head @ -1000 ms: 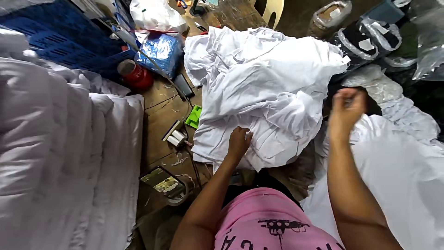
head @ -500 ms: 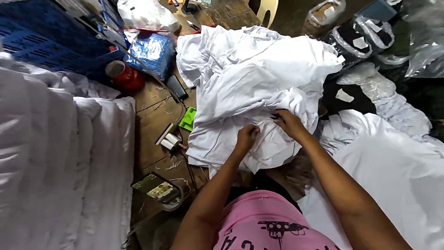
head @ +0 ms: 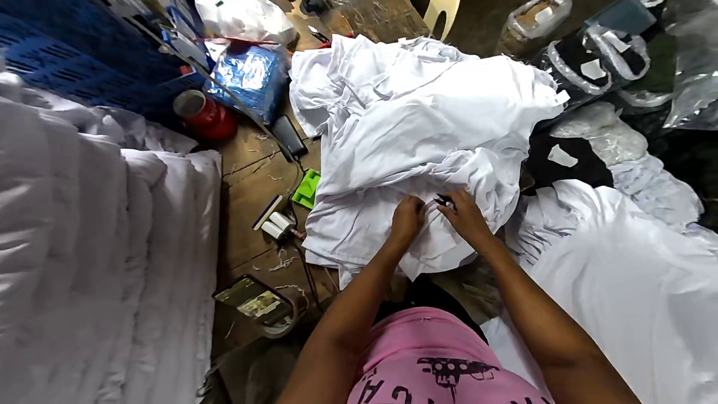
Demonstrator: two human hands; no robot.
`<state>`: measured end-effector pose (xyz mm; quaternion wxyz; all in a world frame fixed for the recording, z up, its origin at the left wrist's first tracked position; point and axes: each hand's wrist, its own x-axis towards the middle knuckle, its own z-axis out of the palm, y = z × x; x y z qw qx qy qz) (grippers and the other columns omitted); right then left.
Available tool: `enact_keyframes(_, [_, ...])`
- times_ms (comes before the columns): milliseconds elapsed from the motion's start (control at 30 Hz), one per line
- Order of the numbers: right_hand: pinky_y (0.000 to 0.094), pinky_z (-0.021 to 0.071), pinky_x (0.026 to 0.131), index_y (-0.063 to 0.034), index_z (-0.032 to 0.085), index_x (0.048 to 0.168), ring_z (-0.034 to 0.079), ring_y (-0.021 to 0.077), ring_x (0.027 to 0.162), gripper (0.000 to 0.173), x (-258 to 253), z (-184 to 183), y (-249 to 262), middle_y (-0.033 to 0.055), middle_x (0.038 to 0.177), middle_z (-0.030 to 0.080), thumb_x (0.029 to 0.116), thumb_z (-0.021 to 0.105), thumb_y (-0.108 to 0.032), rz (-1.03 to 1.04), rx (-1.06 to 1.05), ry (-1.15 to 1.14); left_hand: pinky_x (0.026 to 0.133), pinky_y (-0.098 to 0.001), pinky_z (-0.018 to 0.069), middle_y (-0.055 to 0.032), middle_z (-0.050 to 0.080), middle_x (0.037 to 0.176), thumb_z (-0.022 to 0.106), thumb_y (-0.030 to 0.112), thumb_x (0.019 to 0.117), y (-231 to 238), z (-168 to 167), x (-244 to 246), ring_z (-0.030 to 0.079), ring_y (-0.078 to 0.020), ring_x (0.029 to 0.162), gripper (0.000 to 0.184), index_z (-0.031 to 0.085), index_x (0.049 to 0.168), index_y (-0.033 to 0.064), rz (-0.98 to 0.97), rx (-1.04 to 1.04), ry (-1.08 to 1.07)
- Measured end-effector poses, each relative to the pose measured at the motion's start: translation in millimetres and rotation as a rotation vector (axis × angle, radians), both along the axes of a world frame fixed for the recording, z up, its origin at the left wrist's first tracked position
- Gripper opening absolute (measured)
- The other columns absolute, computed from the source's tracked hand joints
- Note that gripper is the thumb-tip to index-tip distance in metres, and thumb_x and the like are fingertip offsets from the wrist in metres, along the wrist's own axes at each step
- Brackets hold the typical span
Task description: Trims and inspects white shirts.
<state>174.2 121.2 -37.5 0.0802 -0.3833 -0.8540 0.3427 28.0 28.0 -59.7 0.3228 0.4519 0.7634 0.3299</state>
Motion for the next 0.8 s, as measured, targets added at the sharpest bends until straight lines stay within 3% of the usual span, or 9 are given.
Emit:
enact_keyframes(100, [0.0566, 0.0543, 0.089, 0.0098, 0.061, 0.125, 0.066, 0.0427, 0.099, 0.035, 9, -4, -4, 0.0299, 0.119, 0.062, 0.1006, 0.064, -0.015, 0.006, -0.036, -0.032, 0.086, -0.0413, 0.0548, -0.0193, 0.069, 0.096, 0.07, 0.009, 0.0946, -17, 6, -4, 0.067, -0.0257, 0.088, 0.017, 0.071, 0.1, -0.0068, 0.005, 0.066, -0.174])
enact_keyframes(200, [0.0575, 0.0538, 0.091, 0.0095, 0.062, 0.125, 0.067, 0.0437, 0.102, 0.034, 11, -8, -8, 0.0293, 0.117, 0.063, 0.1013, 0.063, -0.014, 0.012, -0.004, -0.014, 0.084, -0.0351, 0.0539, -0.0166, 0.068, 0.096, 0.068, 0.009, 0.0965, -27, 1, -2, 0.065, -0.0198, 0.087, 0.017, 0.07, 0.101, -0.0066, 0.023, 0.089, -0.237])
enact_keyframes(300, [0.0591, 0.0536, 0.092, 0.0092, 0.065, 0.124, 0.068, 0.0446, 0.103, 0.03, 7, -11, -10, 0.0286, 0.113, 0.067, 0.1028, 0.059, -0.012, -0.022, 0.079, 0.042, 0.079, -0.04, 0.0564, -0.0193, 0.068, 0.094, 0.062, 0.01, 0.1006, -17, 2, 4, 0.067, -0.0242, 0.08, 0.02, 0.065, 0.109, -0.0086, 0.167, 0.052, -0.176])
enact_keyframes(400, [0.0598, 0.0524, 0.095, 0.0087, 0.066, 0.125, 0.069, 0.0444, 0.106, 0.03, 3, -13, -9, 0.0284, 0.116, 0.069, 0.1052, 0.054, -0.011, -0.094, 0.087, 0.104, 0.085, -0.0485, 0.0566, -0.0233, 0.069, 0.104, 0.062, 0.018, 0.1019, 1, 0, 7, 0.069, -0.0333, 0.09, 0.033, 0.062, 0.123, -0.0075, 0.114, -0.015, -0.076])
enact_keyframes(467, [0.0588, 0.0525, 0.096, 0.0083, 0.066, 0.124, 0.068, 0.0435, 0.107, 0.03, 3, -15, -8, 0.0278, 0.115, 0.069, 0.1054, 0.054, -0.012, -0.081, 0.079, 0.093, 0.096, -0.0523, 0.053, -0.0239, 0.069, 0.11, 0.059, 0.016, 0.1028, 6, -3, 6, 0.068, -0.0369, 0.104, 0.027, 0.066, 0.119, -0.0055, 0.028, -0.087, -0.026])
enact_keyframes(500, [0.0582, 0.0522, 0.097, 0.0078, 0.066, 0.125, 0.068, 0.0432, 0.108, 0.031, 4, -15, -8, 0.0276, 0.116, 0.069, 0.1055, 0.054, -0.013, -0.052, 0.066, 0.065, 0.097, -0.0521, 0.0525, -0.0234, 0.07, 0.109, 0.059, 0.014, 0.1025, 5, -3, 4, 0.068, -0.0363, 0.104, 0.025, 0.069, 0.114, -0.0052, 0.018, -0.088, -0.029])
enact_keyframes(600, [0.0576, 0.0531, 0.094, 0.0062, 0.066, 0.125, 0.068, 0.0433, 0.105, 0.031, 10, -15, -9, 0.0272, 0.112, 0.069, 0.1039, 0.057, -0.015, 0.014, 0.077, 0.035, 0.083, -0.0419, 0.0536, -0.0176, 0.069, 0.092, 0.061, 0.015, 0.1026, -6, -1, -1, 0.066, -0.0243, 0.084, 0.023, 0.069, 0.104, -0.0059, 0.074, -0.007, -0.198])
enact_keyframes(667, [0.0577, 0.0537, 0.092, 0.0062, 0.065, 0.127, 0.068, 0.0434, 0.102, 0.032, 13, -16, -11, 0.0274, 0.11, 0.069, 0.103, 0.059, -0.015, 0.008, 0.073, 0.054, 0.076, -0.0327, 0.0523, -0.0122, 0.067, 0.089, 0.059, 0.016, 0.1036, -16, -5, -2, 0.061, -0.0144, 0.077, 0.023, 0.067, 0.104, -0.0053, 0.087, 0.018, -0.326])
enact_keyframes(800, [0.0573, 0.0536, 0.094, 0.0074, 0.065, 0.126, 0.068, 0.0433, 0.104, 0.032, 6, -17, -15, 0.0274, 0.111, 0.069, 0.1024, 0.059, -0.014, 0.05, 0.086, 0.052, 0.083, -0.0307, 0.052, -0.0143, 0.064, 0.102, 0.062, 0.012, 0.1003, -21, -8, 6, 0.061, -0.0154, 0.089, 0.018, 0.068, 0.101, -0.0057, 0.15, 0.123, -0.389])
